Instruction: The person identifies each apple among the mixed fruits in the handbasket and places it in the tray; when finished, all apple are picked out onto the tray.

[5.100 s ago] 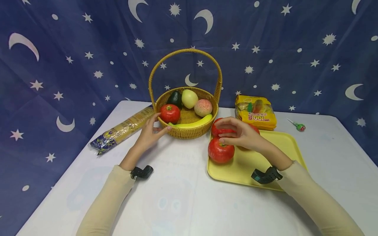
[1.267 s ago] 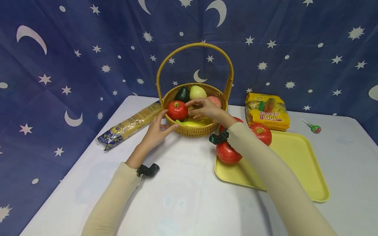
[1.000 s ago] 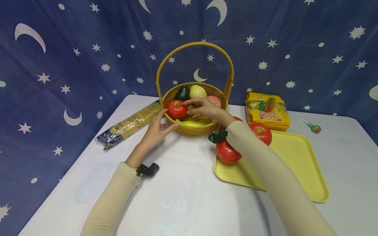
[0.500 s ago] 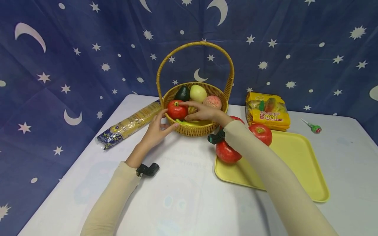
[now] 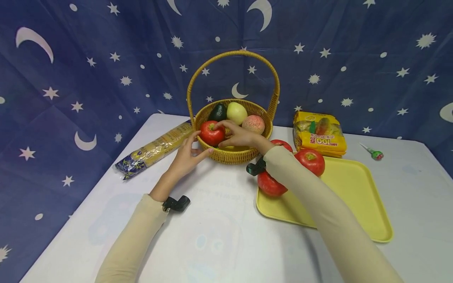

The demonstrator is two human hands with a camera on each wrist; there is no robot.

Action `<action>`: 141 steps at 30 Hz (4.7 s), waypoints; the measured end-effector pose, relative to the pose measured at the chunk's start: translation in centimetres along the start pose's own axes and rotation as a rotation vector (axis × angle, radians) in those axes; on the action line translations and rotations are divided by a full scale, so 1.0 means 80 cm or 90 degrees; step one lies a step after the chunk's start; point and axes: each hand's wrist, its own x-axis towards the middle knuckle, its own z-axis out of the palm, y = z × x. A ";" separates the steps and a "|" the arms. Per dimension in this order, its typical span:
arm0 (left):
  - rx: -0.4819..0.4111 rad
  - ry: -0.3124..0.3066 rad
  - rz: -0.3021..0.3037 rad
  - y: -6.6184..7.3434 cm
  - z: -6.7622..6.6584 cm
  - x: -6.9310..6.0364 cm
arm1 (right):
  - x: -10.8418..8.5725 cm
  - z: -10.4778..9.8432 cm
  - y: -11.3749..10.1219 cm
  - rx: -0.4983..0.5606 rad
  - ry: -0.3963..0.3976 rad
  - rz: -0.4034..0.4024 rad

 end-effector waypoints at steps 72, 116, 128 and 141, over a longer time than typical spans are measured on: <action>-0.014 0.003 0.010 -0.004 0.000 0.002 | 0.002 0.000 -0.001 0.246 0.074 0.072; -0.011 0.000 0.012 -0.002 0.000 0.001 | -0.015 -0.003 -0.008 0.384 0.095 0.041; 0.003 0.000 0.008 -0.003 -0.002 0.003 | -0.020 -0.012 -0.012 0.411 0.078 0.076; -0.005 0.003 0.015 -0.005 0.001 0.003 | -0.032 -0.016 -0.011 0.410 0.081 0.109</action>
